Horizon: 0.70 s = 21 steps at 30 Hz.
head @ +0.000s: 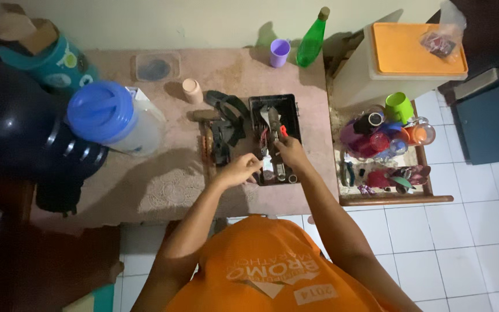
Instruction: The person empties a toolbox and reorganizes its contents on a table. They handle pliers, wrenches, a hammer, and other small tools, placing them back into the toolbox in an orderly manner.
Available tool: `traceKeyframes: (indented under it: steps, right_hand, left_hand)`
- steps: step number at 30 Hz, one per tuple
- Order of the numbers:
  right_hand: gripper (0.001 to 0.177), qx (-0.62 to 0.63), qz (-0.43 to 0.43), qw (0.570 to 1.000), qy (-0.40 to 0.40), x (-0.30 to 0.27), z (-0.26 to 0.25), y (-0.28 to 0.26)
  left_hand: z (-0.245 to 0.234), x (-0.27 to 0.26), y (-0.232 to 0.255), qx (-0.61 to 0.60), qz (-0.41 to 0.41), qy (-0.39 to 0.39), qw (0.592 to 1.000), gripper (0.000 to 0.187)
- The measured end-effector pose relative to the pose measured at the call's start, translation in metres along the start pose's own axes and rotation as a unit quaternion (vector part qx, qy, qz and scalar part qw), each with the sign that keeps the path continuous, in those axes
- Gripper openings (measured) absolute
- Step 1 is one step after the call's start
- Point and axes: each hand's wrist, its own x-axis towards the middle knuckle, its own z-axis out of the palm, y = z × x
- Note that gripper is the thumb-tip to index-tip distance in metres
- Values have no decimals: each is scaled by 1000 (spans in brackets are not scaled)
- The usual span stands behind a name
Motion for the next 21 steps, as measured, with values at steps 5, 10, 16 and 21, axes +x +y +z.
traceKeyframes:
  steps: [5, 10, 16, 21]
  right_hand:
    - [25, -26, -77, 996, -44, 32, 4, 48]
    - [34, -154, -144, 977, 31, 64, 23, 84]
    - [37, -221, -89, 971, -2, 62, 23, 84]
    - [39, -265, -68, 962, -4, 45, 25, 55]
  left_hand:
    - [3, -1, -19, 81, -24, 52, 995, 64]
    - [7, -10, -39, 86, -14, 91, 992, 75]
    - [2, -8, -80, 156, -61, 116, 979, 58]
    - [2, 1, -126, 84, -176, 236, 952, 77]
